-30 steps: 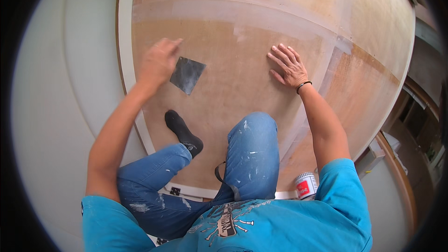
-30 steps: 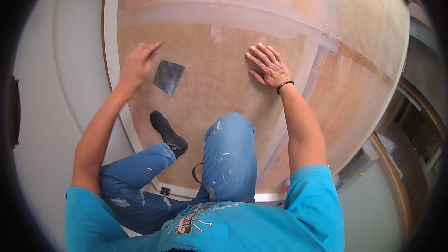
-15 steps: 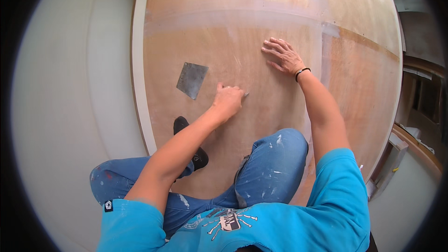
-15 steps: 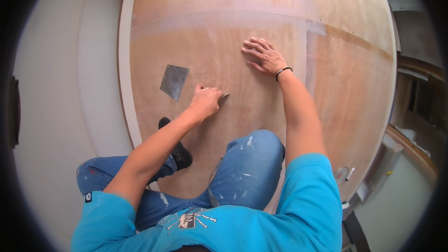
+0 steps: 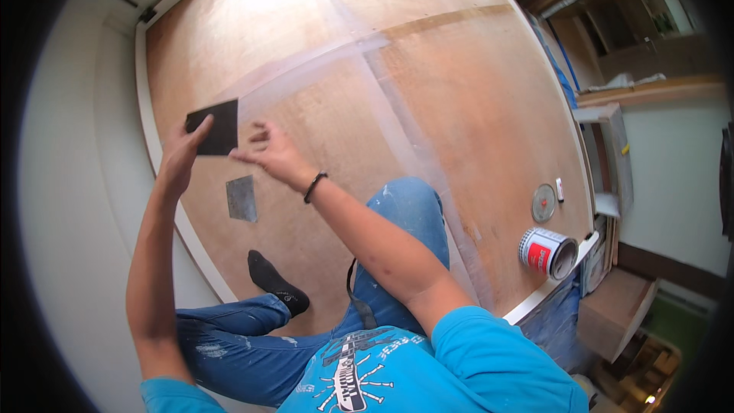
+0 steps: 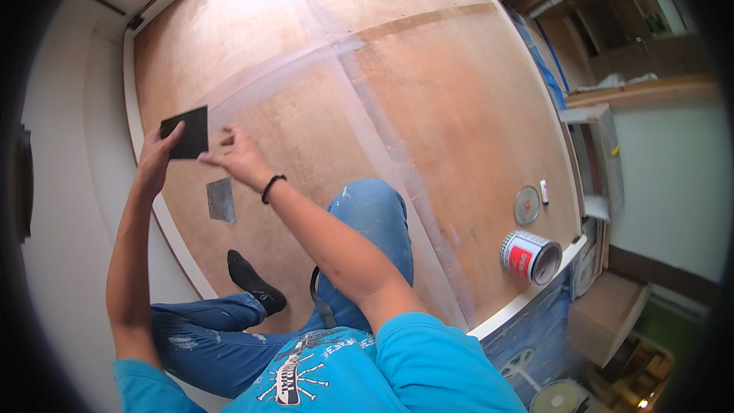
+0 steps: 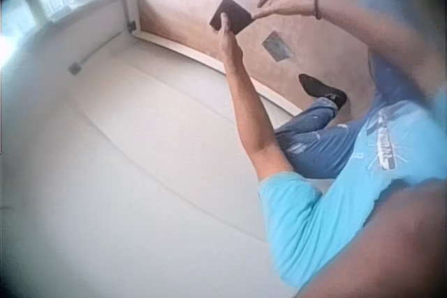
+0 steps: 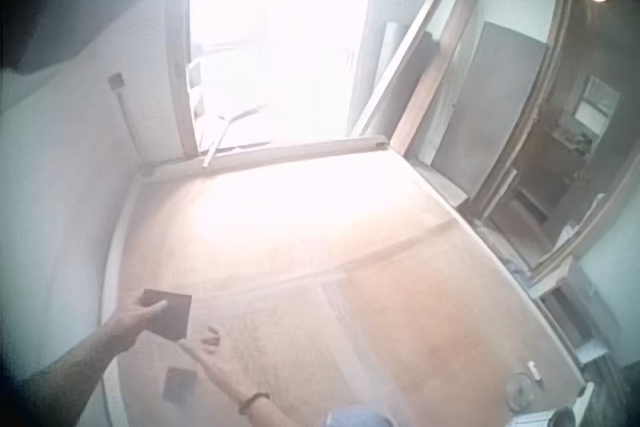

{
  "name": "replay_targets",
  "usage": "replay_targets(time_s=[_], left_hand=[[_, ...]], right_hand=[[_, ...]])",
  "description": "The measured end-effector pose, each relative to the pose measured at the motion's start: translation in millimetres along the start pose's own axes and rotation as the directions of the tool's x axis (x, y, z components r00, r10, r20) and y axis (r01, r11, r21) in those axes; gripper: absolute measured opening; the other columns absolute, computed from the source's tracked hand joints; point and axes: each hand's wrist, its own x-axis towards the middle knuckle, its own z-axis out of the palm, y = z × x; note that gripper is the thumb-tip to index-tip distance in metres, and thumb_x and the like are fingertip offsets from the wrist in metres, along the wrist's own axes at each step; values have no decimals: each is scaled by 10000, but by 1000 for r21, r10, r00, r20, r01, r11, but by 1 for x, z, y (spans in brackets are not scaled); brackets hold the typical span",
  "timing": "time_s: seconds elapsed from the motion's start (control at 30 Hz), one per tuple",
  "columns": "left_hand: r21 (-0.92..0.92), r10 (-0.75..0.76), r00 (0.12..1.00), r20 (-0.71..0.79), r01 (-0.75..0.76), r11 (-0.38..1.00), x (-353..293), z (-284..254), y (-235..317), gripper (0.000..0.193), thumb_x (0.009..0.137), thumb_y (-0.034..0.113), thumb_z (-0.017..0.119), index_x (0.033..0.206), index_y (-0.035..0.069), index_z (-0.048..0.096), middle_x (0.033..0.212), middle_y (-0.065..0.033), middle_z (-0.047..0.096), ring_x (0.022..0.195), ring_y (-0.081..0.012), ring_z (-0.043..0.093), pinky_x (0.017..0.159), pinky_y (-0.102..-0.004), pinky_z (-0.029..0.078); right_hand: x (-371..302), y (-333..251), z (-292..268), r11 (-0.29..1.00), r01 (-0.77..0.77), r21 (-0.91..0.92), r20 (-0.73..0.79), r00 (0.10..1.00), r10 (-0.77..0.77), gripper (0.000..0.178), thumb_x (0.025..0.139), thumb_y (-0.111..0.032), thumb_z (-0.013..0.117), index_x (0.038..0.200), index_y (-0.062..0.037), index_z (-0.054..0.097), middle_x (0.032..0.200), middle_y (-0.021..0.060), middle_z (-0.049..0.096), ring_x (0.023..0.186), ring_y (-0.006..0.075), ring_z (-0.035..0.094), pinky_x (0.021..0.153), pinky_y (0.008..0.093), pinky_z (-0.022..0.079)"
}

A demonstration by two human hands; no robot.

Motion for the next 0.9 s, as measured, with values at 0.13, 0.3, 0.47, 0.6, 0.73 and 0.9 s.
replay_targets(time_s=[0.13,0.3,0.47,0.6,0.73,0.9], left_hand=[[112,2,996,86,-11,994,-80,32,51,368,1070,232,635,1307,-49,627,1215,-87,707,1106,-146,645,986,-310,501],[234,82,995,61,-94,968,-122,35,77,247,1065,212,656,1191,-1,639,1046,-34,677,977,-101,616,911,-276,499],[300,7,988,155,-54,952,-116,39,99,218,1043,167,678,1171,-5,634,996,-21,661,927,-96,599,864,-266,501],[460,37,988,147,-102,882,-123,31,106,167,1027,105,671,1123,-27,638,922,-17,653,849,-101,596,801,-271,512],[591,158,983,91,-181,786,-121,44,122,137,993,31,654,1107,-44,651,862,-74,683,794,-133,626,771,-294,531],[648,140,988,70,-151,746,-129,56,137,186,962,-2,636,1141,-44,657,897,-151,732,809,-186,684,800,-321,544]], right_hand=[[-35,-63,-29,887,-278,368,510,858,58,404,831,-171,903,1168,-15,745,961,55,767,811,92,689,689,244,559],[-56,-96,-46,874,-259,410,560,828,-17,202,804,-133,909,942,-23,812,836,46,767,709,109,708,638,241,562],[-58,-116,-90,878,-222,423,482,876,-11,178,872,-130,853,956,15,794,876,84,787,804,138,761,666,250,579],[-38,-104,-104,810,-175,559,252,967,35,233,977,-179,753,1101,17,774,973,123,797,867,161,774,786,267,610],[-29,-80,-91,939,-48,341,190,982,-19,221,1035,-100,615,1140,34,756,1011,136,798,945,195,771,824,309,610],[-47,-77,-65,962,135,-237,468,884,-9,315,939,17,587,1224,12,721,1089,187,778,1032,293,753,911,393,588]])
